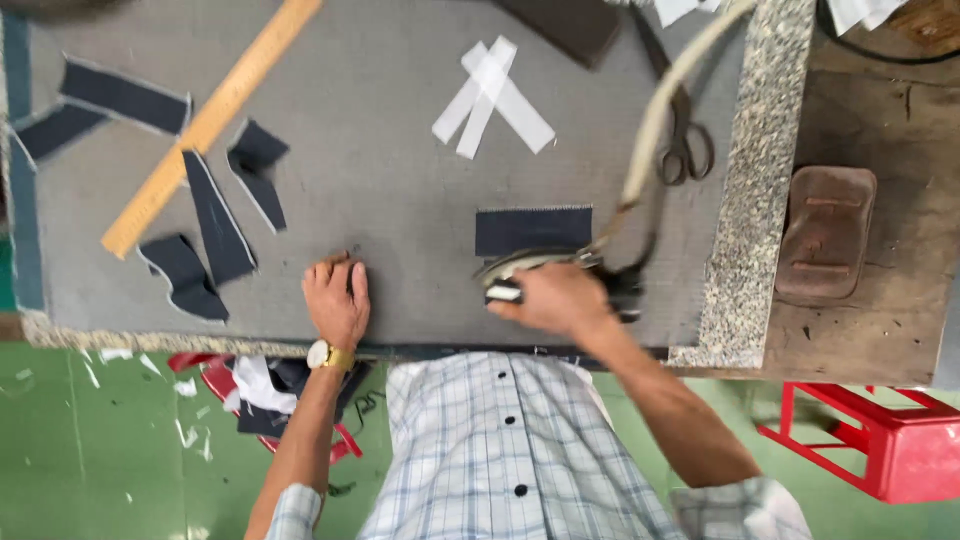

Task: The person irons a dark fabric piece on a worktable, then places white strips on it and irons again. They measure the fabric with a ruler and mark it with a pen, then trim the edges with scissors. The person repeats the process with additional fabric pieces.

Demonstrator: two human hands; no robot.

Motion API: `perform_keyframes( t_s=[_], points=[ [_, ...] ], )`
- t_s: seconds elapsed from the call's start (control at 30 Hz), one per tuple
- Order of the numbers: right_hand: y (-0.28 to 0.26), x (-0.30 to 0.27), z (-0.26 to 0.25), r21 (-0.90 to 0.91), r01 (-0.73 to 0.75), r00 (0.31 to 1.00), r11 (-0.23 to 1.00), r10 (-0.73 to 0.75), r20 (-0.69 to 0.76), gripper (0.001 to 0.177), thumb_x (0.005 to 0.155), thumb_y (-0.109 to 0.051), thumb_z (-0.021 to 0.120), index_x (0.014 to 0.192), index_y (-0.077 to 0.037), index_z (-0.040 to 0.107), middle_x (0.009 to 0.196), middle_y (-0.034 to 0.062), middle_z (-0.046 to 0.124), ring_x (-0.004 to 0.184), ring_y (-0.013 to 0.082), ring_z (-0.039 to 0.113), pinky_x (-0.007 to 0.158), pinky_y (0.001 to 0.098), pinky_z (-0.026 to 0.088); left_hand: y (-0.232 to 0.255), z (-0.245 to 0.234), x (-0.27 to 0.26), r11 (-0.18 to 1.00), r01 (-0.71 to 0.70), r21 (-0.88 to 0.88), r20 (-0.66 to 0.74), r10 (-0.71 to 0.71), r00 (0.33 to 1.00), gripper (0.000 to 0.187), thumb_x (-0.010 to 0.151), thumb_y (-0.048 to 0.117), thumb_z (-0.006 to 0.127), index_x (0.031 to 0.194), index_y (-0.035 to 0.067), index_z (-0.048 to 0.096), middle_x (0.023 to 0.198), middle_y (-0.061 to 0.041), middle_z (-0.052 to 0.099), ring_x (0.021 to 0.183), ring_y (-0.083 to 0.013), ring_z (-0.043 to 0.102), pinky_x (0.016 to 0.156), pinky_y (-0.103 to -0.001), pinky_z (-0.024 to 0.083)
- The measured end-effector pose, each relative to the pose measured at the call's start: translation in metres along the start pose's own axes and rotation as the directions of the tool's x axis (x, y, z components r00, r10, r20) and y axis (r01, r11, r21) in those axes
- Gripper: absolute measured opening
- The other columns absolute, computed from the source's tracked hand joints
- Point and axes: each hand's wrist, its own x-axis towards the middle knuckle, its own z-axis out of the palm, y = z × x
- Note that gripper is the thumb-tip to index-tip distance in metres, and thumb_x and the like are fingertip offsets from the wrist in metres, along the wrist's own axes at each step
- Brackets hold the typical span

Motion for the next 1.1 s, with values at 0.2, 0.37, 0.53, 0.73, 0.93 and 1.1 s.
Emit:
perform_keyframes(
  t_s=[0.2, 0.37, 0.53, 0.73, 0.93, 1.1],
  points=[
    [-0.063, 0.037, 0.027, 0.064, 0.236, 0.972, 0.97, -0.236, 0.001, 0.064, 0.085, -0.069, 0.054, 0.113, -0.016, 0.075, 0.094, 0.0182, 0.076, 0.095, 0.0381, 0.074, 0.079, 0.0502, 0.06, 0.001, -0.002, 0.086, 0.991, -0.055, -0.119, -0.006, 0.055, 0.998, 0.015, 0.104, 0.024, 0.065, 0.097, 0.012, 0.07, 0.087, -0.008, 0.065, 0.083, -0.0319, 0.064, 0.079, -0.041, 0.047],
    [-0.067, 0.052, 0.021, 0.124, 0.275, 0.961, 0.954, -0.277, -0.001, 0.057, 0.087, -0.061, 0.057, 0.104, -0.01, 0.076, 0.09, 0.0206, 0.075, 0.092, 0.0414, 0.074, 0.078, 0.051, 0.059, 0.048, 0.047, 0.194, 0.962, -0.238, -0.134, 0.042, 0.245, 0.969, 0.028, 0.095, 0.029, 0.074, 0.106, 0.004, 0.068, 0.092, -0.016, 0.067, 0.087, -0.0343, 0.066, 0.083, -0.043, 0.049],
    [-0.028, 0.015, -0.025, 0.13, 0.186, 0.977, 0.974, -0.197, 0.076, 0.056, 0.087, -0.063, 0.058, 0.105, -0.013, 0.076, 0.096, 0.019, 0.076, 0.097, 0.0407, 0.074, 0.08, 0.0502, 0.059, 0.104, 0.127, 0.278, 0.877, -0.449, -0.168, 0.134, 0.472, 0.871, 0.061, 0.081, 0.037, 0.083, 0.122, -0.003, 0.062, 0.104, -0.024, 0.066, 0.097, -0.0411, 0.066, 0.089, -0.049, 0.048],
    [0.052, -0.02, -0.018, 0.264, -0.06, 0.988, 0.963, 0.021, 0.151, 0.046, 0.093, -0.056, 0.061, 0.108, -0.014, 0.074, 0.091, 0.0168, 0.076, 0.092, 0.0375, 0.075, 0.081, 0.047, 0.059, 0.198, 0.167, 0.367, 0.779, -0.611, -0.139, 0.414, 0.606, 0.679, 0.089, 0.077, 0.022, 0.084, 0.15, 0.0, 0.038, 0.149, -0.022, 0.045, 0.129, -0.0377, 0.043, 0.106, -0.049, 0.031],
    [0.12, -0.018, 0.045, 0.057, -0.044, 0.997, 0.997, 0.047, -0.054, 0.07, 0.093, -0.075, 0.053, 0.126, -0.014, 0.064, 0.079, 0.0152, 0.075, 0.075, 0.0372, 0.074, 0.064, 0.0513, 0.061, 0.232, 0.226, 0.405, 0.64, -0.769, 0.008, 0.712, 0.536, 0.454, 0.089, 0.079, 0.034, 0.076, 0.153, 0.013, 0.032, 0.151, -0.011, 0.037, 0.124, -0.039, 0.04, 0.097, -0.05, 0.035],
    [0.12, -0.019, 0.045, 0.056, -0.04, 0.997, 0.998, 0.044, -0.067, 0.07, 0.09, -0.073, 0.058, 0.125, -0.013, 0.065, 0.071, 0.0127, 0.073, 0.07, 0.0365, 0.073, 0.058, 0.0499, 0.06, 0.231, 0.219, 0.402, 0.643, -0.748, 0.163, 0.725, 0.436, 0.533, 0.097, 0.078, 0.035, 0.081, 0.159, 0.028, 0.028, 0.166, -0.021, -0.004, 0.143, -0.0465, 0.025, 0.112, -0.062, 0.03]
  ],
)
